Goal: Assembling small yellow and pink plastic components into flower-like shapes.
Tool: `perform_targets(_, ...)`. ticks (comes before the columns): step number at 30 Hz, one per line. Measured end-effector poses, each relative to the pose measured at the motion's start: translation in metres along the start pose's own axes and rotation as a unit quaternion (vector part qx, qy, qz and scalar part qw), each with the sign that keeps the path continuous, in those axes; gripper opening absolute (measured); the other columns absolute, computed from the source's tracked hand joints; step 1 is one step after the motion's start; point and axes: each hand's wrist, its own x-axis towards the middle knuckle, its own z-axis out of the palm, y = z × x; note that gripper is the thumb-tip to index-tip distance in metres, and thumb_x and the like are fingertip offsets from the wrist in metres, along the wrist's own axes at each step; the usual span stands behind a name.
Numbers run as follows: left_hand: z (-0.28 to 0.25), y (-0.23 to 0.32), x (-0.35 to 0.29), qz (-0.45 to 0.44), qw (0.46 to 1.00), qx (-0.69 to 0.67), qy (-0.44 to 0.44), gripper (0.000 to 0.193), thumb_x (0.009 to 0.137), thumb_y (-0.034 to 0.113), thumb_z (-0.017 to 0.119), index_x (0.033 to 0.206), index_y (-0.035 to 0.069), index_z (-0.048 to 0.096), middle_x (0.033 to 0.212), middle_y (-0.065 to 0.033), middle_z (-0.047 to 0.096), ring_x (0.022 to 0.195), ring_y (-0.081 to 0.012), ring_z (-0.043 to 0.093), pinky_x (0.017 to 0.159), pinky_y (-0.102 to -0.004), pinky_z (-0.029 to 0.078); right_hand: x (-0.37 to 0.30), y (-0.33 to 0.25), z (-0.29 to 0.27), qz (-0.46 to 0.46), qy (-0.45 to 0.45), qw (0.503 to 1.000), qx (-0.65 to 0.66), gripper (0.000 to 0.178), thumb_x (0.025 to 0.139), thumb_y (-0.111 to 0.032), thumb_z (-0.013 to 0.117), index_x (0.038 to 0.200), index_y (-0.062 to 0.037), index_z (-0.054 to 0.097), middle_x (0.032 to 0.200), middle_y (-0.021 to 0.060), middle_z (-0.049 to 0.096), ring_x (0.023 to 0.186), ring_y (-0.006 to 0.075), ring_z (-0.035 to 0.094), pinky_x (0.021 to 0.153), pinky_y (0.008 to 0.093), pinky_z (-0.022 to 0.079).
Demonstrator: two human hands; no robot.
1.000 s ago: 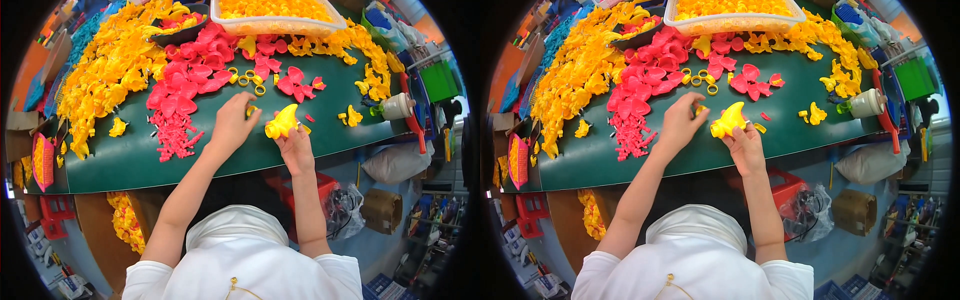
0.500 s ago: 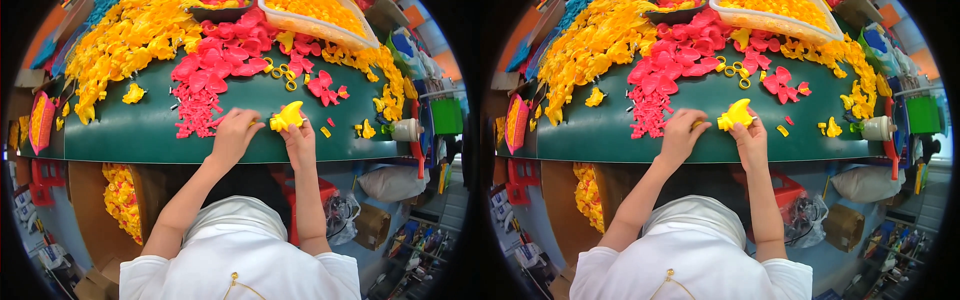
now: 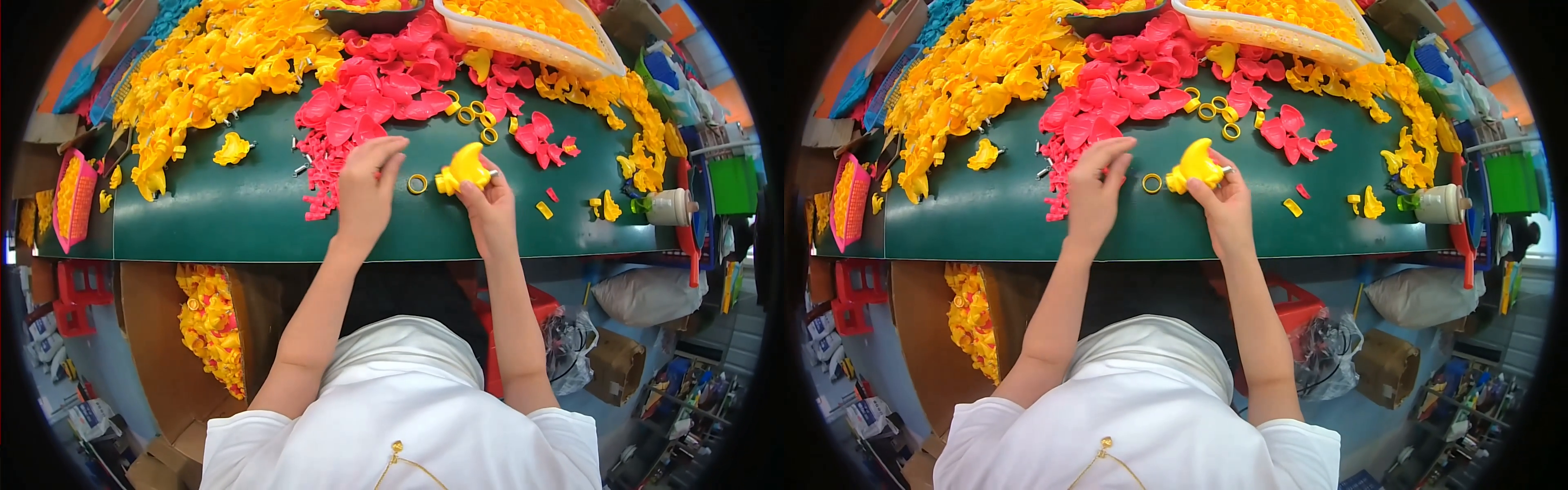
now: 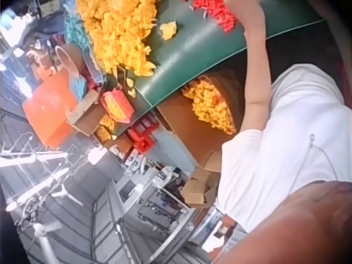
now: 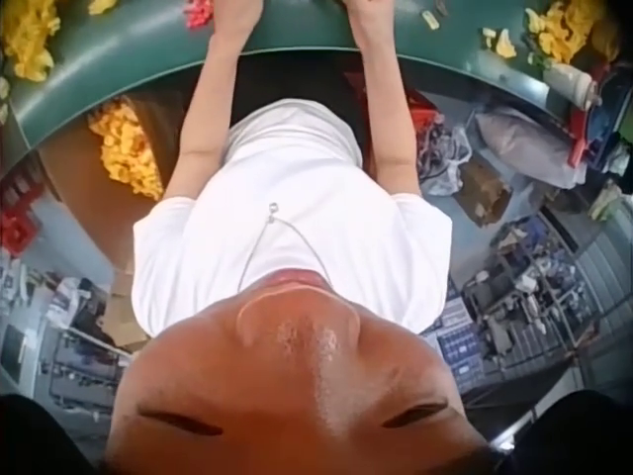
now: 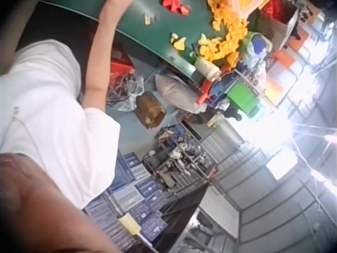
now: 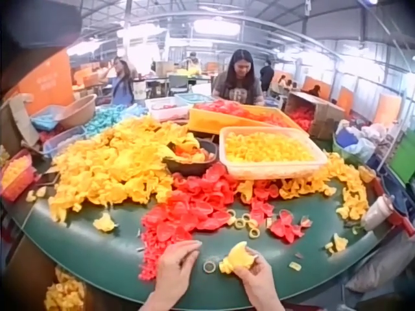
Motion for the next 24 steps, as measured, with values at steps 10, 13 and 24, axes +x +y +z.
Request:
perform_targets(10, -0.039, 0.016, -0.025, 0.003, 0.998, 0.056, -0.028, 0.019, 0.081, -0.003, 0.062, 0.099, 0.002, 0.064, 0.097, -0.0126, 0.065, 0.090, -0.0296, 0.061, 0.080, -0.0381, 0.049, 0.002, 0.003, 0.041, -0.308, -0.132, 0.786, -0.519, 0.053, 0.078, -0.002, 0.071, 0.125, -0.0038, 0.046, 0.121, 0.0135, 0.056, 0.110, 0.0262, 0.058, 0.088, 0.0332, 0.049)
perform_targets(13, -0.055, 0.021, -0.029, -0.013, 0.998, 0.049, -0.024, 0.019, 0.080, -0.003, 0.062, 0.099, 0.002, 0.064, 0.096, -0.0122, 0.065, 0.090, -0.0306, 0.061, 0.079, -0.0385, 0.049, 0.012, -0.013, 0.045, -0.193, -0.157, 0.821, -0.514, 0.055, 0.076, -0.002, 0.072, 0.124, -0.0045, 0.046, 0.120, 0.0163, 0.055, 0.109, 0.0330, 0.057, 0.088, 0.0346, 0.048)
perform_targets(24, -0.059, 0.031, -0.054, -0.110, 0.989, -0.103, -0.011, 0.042, 0.091, 0.023, 0.059, 0.126, 0.001, 0.050, 0.128, -0.0162, 0.050, 0.121, -0.0268, 0.048, 0.102, -0.0334, 0.037, 0.001, 0.017, 0.041, -0.171, -0.147, 0.877, -0.424, 0.065, 0.083, -0.003, 0.066, 0.138, -0.0004, 0.032, 0.128, 0.0160, 0.048, 0.117, 0.0272, 0.052, 0.098, 0.0355, 0.042)
